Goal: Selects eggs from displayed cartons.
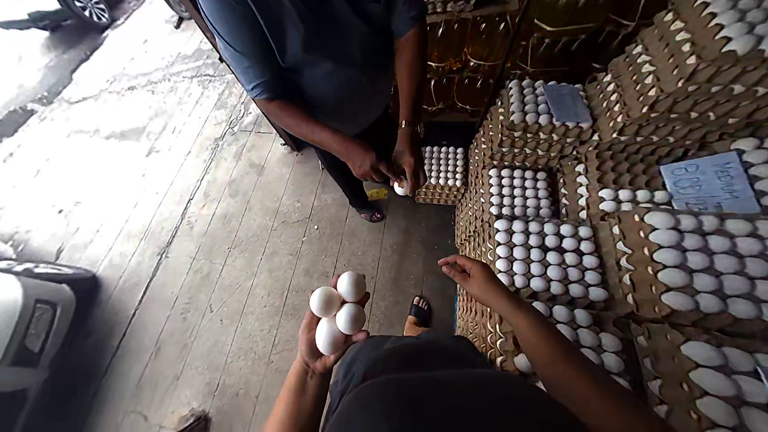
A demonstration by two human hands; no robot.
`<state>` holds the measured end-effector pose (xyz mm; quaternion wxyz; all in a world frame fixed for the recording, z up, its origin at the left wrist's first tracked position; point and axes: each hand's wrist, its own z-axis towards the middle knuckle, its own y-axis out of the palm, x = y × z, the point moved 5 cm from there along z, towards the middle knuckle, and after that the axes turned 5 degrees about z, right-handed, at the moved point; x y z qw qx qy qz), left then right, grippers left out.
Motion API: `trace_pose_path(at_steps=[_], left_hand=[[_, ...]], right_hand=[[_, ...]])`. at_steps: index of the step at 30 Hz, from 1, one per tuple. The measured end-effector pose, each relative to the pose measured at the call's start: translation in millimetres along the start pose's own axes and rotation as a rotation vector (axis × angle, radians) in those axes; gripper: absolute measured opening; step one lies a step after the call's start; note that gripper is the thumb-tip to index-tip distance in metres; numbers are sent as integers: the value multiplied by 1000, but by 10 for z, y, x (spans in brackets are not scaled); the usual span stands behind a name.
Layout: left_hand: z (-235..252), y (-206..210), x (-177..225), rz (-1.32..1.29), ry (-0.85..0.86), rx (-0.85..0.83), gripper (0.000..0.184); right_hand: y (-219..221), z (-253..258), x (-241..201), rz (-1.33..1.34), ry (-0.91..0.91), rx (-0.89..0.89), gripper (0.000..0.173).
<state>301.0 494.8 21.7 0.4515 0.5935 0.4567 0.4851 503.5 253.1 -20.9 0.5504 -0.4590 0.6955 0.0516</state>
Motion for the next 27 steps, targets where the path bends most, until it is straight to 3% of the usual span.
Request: trace_pose_path(at_steps=[4,9,21,27], left_hand=[[555,91,60,-22,-41,-59,69],[887,-22,145,-20,-95,14,69],[1377,-79,569,59,-227,84,62],[1564,55,669,36,-311,54,61]], right_hand=[[-211,438,-6,-71,-1,39,36],[-289,790,-74,-88,-20,92,35],[-627,991,-84,-110,44,229,33],[-1235,1039,-686,-141,-79,552,30]])
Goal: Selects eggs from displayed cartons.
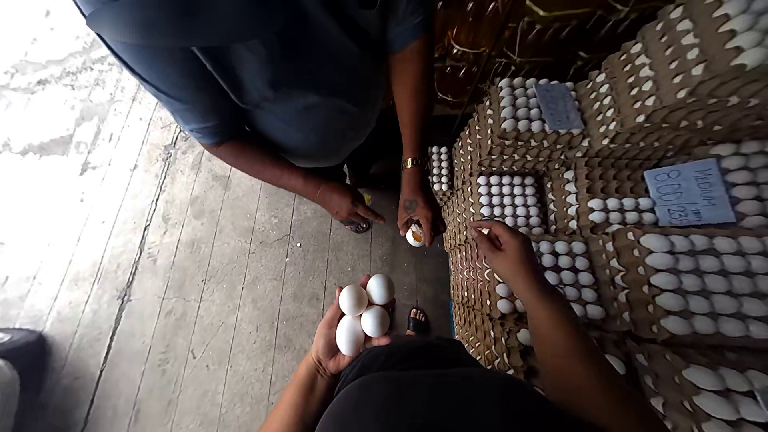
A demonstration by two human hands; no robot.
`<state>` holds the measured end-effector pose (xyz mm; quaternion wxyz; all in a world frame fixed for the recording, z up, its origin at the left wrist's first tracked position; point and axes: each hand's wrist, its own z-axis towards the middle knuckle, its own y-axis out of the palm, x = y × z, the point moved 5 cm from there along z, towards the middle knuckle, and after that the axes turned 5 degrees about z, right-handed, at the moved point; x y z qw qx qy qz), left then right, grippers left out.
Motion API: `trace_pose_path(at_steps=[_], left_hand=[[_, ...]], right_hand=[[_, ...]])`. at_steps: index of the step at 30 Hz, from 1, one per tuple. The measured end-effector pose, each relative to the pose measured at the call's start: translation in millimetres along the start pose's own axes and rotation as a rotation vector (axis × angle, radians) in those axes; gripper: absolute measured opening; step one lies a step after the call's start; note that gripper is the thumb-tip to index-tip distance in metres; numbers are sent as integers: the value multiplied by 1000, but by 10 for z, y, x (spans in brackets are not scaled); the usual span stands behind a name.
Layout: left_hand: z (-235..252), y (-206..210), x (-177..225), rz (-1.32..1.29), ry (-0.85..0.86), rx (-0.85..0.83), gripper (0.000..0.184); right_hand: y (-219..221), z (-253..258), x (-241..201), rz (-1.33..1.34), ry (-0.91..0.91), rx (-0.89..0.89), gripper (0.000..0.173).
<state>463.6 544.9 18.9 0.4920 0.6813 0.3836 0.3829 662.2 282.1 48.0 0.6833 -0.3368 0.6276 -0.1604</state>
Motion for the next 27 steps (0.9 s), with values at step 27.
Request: trace_pose_path(at_steps=[27], left_hand=[[1861,960,-116,-15,-254,-79,54]], right_hand=[[-1452,423,934,36,7,390,31]])
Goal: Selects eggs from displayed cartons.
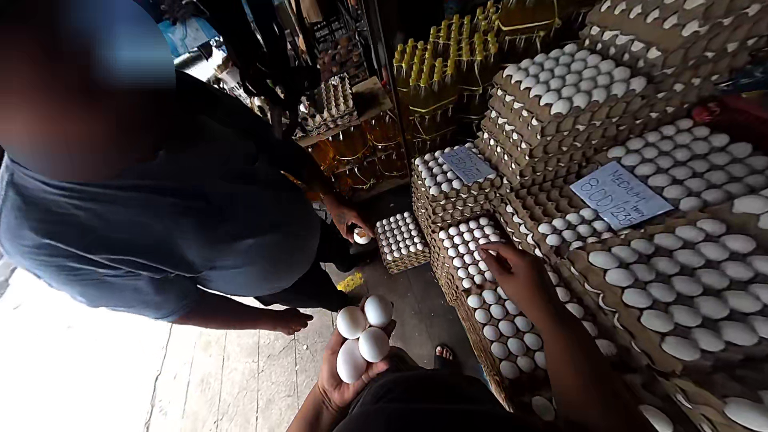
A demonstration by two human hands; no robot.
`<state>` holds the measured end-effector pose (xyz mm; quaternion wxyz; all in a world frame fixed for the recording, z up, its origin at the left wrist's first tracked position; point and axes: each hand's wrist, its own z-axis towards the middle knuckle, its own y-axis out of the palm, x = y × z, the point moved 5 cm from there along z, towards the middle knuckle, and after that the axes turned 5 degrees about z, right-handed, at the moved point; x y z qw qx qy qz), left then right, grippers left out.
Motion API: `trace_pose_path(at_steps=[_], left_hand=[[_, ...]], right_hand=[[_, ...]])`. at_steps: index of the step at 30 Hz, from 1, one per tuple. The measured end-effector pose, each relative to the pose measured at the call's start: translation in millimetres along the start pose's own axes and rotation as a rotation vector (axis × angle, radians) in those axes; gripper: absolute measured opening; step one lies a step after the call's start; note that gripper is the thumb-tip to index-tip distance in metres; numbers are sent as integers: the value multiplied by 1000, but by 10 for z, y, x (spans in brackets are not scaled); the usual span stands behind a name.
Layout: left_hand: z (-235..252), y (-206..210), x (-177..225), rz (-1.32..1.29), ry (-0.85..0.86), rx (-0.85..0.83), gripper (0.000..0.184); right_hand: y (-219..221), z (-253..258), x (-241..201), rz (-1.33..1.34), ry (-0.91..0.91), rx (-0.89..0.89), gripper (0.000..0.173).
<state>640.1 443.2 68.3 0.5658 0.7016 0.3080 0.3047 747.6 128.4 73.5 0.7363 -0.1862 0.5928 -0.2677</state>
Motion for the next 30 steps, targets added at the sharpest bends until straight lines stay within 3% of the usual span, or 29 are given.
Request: trace_pose_path(at_steps=[5,11,22,30], left_hand=[[247,16,88,-10,-53,-15,58],[551,-25,361,15,-132,-6,58],[891,13,661,57,-165,-40,63],[988,111,637,59,-150,-24,57]], right_hand=[[386,18,276,47,90,-139,30],[728,130,308,28,86,-254,28],[995,339,365,24,119,-344,30],[848,373,407,-32,114,-381,27]])
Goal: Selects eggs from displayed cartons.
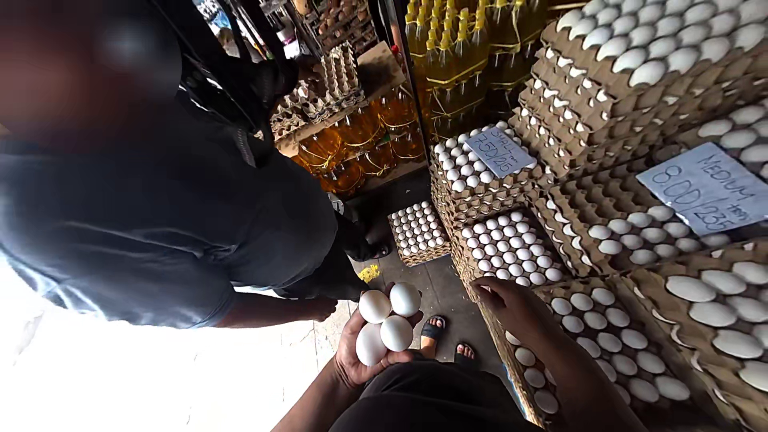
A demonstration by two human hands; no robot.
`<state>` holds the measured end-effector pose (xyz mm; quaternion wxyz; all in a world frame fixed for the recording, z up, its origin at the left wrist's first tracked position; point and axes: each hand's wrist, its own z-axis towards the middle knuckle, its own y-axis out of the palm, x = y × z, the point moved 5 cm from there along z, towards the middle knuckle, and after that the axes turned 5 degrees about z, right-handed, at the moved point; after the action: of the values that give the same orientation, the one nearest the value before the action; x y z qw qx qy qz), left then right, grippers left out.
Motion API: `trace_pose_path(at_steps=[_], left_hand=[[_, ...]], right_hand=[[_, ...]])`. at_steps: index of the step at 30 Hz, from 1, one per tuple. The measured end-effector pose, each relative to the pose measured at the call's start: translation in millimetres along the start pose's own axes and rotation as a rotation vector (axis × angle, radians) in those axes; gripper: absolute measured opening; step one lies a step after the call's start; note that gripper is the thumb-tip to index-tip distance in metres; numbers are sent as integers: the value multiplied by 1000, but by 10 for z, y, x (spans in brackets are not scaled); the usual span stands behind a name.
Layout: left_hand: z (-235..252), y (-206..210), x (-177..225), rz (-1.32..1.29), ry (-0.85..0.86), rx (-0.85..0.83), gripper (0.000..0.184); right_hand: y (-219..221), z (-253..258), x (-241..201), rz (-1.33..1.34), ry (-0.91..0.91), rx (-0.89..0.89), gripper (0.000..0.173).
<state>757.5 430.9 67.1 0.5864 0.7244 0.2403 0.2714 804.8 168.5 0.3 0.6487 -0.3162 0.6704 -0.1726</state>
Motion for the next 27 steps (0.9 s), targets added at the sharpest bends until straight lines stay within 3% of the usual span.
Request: trace_pose_path(at_steps=[17,27], left_hand=[[8,86,-147,18,0,8,59],[-13,116,-398,61,7,5,51]], right_hand=[[-131,-381,174,-24,74,-15,27],[-195,-757,261,-39,84,-5,30]])
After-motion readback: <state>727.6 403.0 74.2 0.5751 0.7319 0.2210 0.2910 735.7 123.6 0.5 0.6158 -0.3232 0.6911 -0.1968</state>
